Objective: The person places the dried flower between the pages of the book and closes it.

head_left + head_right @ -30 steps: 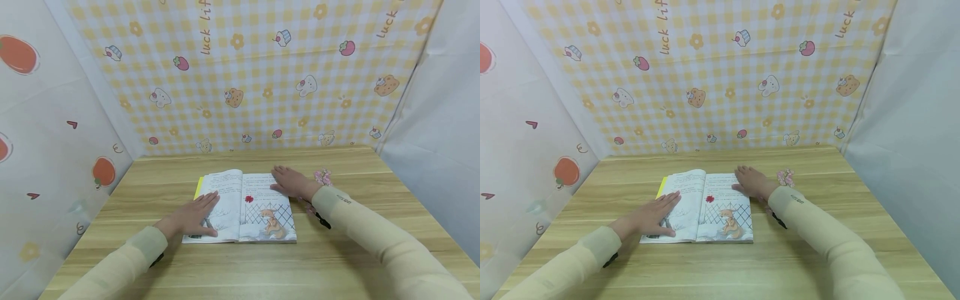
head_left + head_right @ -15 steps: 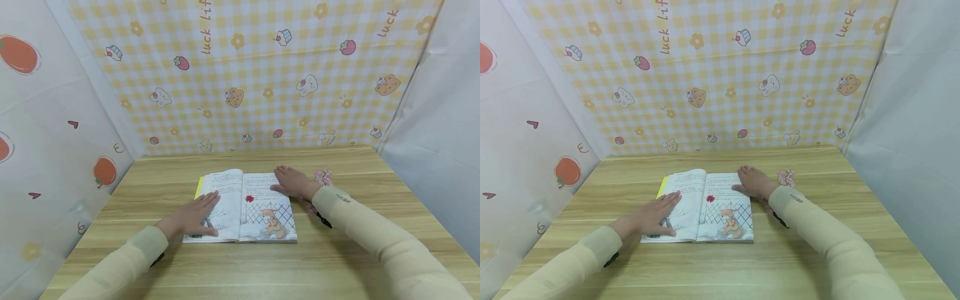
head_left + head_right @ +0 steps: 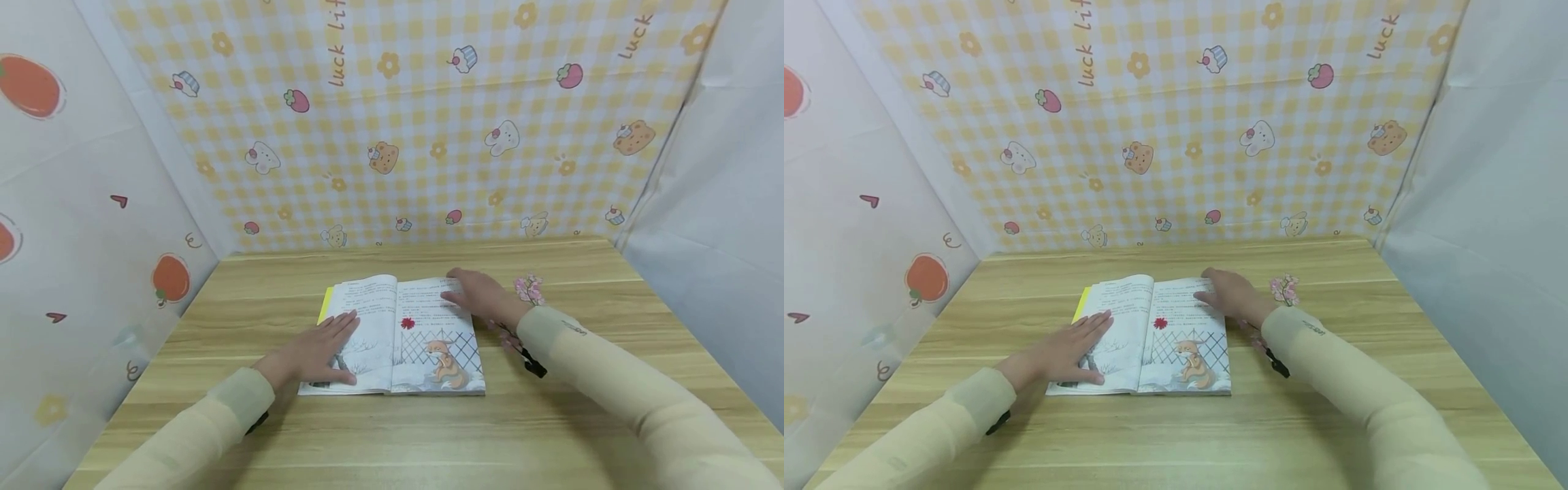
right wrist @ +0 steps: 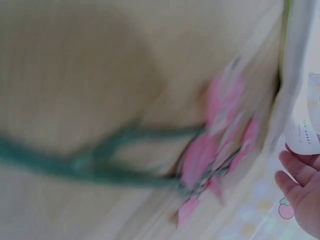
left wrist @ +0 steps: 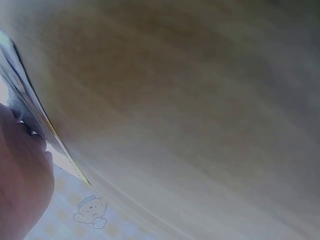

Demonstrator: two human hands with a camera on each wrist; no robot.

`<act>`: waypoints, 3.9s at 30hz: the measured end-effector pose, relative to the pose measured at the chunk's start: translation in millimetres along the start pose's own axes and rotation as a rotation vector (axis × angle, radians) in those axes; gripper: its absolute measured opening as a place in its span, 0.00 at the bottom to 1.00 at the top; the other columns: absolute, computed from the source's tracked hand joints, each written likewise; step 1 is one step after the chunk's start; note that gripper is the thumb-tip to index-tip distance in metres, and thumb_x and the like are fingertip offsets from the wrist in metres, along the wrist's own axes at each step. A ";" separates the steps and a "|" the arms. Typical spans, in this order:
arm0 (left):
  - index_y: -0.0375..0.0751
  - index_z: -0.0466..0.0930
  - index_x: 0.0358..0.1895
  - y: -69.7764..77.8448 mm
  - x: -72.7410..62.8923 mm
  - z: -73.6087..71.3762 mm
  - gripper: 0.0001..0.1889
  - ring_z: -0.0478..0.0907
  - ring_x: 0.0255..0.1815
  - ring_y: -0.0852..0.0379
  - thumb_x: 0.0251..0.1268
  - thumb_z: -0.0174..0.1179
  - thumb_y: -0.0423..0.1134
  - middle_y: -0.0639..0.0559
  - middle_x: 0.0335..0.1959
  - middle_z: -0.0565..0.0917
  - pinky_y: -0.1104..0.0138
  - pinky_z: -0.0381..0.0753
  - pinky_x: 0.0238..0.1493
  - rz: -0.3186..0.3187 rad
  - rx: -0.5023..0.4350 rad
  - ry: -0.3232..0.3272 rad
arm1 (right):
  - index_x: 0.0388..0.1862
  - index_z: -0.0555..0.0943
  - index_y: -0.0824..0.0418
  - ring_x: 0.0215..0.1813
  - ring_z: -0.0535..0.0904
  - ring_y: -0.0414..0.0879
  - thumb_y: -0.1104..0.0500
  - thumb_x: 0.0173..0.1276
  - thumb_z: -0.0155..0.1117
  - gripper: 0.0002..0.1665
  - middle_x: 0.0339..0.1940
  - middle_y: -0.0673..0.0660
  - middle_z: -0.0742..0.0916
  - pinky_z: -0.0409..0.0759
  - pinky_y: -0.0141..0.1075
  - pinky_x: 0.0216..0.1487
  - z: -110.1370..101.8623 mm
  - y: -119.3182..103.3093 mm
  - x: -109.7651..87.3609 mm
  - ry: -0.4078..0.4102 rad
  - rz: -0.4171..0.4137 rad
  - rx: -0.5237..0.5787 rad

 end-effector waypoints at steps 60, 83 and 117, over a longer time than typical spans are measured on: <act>0.35 0.36 0.78 -1.4 -2.4 -1.9 0.59 0.35 0.78 0.48 0.57 0.44 0.78 0.43 0.79 0.37 0.57 0.40 0.75 0.026 -0.015 0.020 | 0.79 0.33 0.59 0.78 0.44 0.47 0.38 0.72 0.54 0.55 0.80 0.59 0.47 0.51 0.42 0.74 42.4 -99.4 -56.1 -0.195 -0.280 0.119; 0.33 0.36 0.77 -22.0 -11.2 -18.9 0.28 0.39 0.77 0.43 0.82 0.21 0.43 0.38 0.78 0.42 0.51 0.39 0.74 -0.046 -0.845 0.388 | 0.80 0.43 0.61 0.78 0.39 0.56 0.34 0.76 0.40 0.47 0.79 0.65 0.45 0.48 0.50 0.75 59.6 -118.1 -43.4 -0.210 -0.499 -0.279; 0.32 0.42 0.77 5.0 7.6 -11.9 0.60 0.39 0.78 0.45 0.55 0.48 0.77 0.40 0.78 0.44 0.55 0.43 0.75 0.074 -0.006 0.104 | 0.76 0.59 0.63 0.76 0.54 0.55 0.30 0.74 0.33 0.46 0.76 0.64 0.61 0.52 0.46 0.75 65.7 -121.0 -24.1 -0.145 -0.782 -0.664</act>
Point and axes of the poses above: each hand's wrist, its own x-axis towards the middle knuckle, its own z-axis out of the palm, y = z × x, the point moved 2 cm from there along x, towards the middle knuckle
